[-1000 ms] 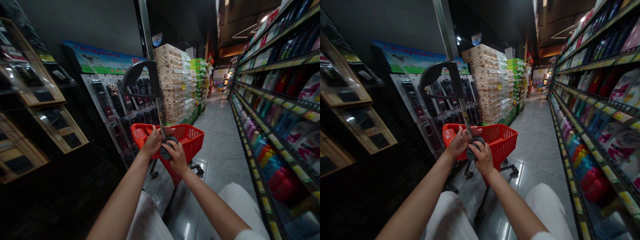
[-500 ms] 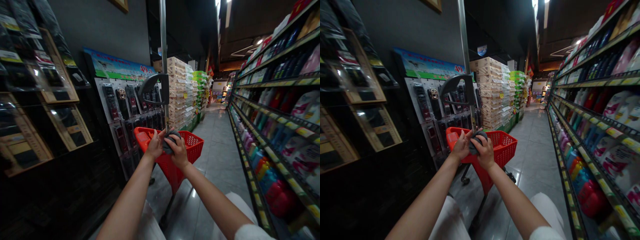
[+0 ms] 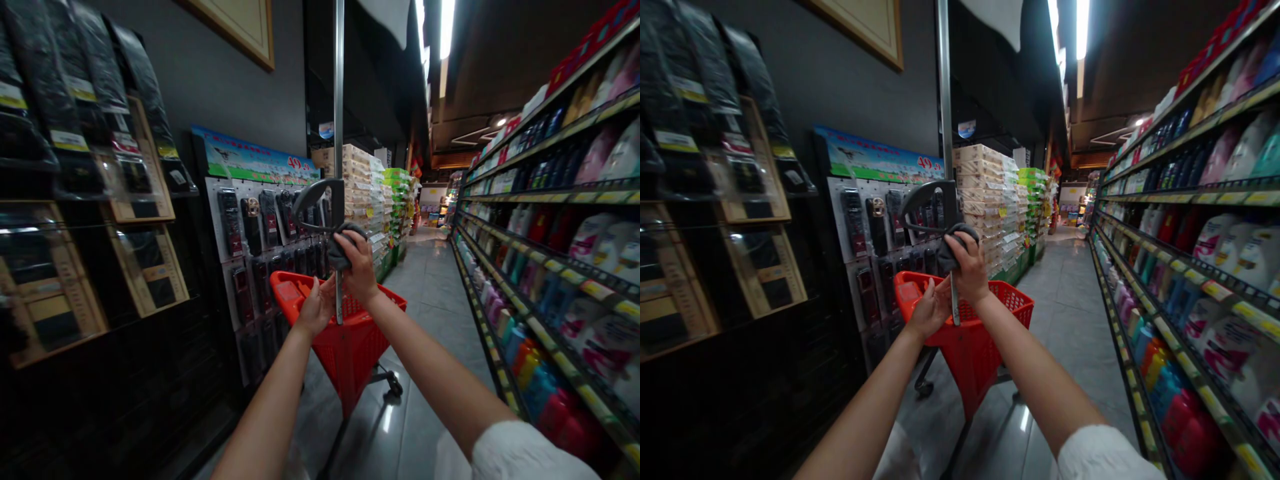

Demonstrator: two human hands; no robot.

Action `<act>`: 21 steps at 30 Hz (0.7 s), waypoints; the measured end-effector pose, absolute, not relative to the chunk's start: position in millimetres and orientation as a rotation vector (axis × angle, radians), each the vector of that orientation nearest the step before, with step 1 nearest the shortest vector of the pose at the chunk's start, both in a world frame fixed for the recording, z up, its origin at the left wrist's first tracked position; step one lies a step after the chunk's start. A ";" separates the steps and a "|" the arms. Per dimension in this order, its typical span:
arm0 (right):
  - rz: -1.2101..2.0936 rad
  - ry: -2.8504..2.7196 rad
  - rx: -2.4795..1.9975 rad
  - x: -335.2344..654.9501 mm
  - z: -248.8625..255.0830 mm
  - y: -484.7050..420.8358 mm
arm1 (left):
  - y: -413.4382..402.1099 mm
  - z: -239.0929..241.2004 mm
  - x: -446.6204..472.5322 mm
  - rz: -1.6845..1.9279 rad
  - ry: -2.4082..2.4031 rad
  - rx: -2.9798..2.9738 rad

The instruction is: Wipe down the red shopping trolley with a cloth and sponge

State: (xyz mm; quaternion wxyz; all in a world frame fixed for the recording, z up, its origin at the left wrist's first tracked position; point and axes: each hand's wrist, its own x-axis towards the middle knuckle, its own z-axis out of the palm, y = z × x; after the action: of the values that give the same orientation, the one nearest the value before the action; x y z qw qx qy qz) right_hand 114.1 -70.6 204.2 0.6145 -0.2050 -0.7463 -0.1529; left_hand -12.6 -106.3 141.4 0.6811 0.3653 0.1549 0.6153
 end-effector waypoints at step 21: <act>-0.597 -1.707 -0.414 116.1 324.1 -58.4 | -98.2 128.2 -18.1 1.366 0.308 0.827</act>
State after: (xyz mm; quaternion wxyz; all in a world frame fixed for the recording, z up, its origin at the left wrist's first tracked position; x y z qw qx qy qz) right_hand 116.1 -58.4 324.1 0.5999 -0.1785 -0.7361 -0.2575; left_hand -18.1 -98.2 128.2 0.6873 0.3694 0.1374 0.6102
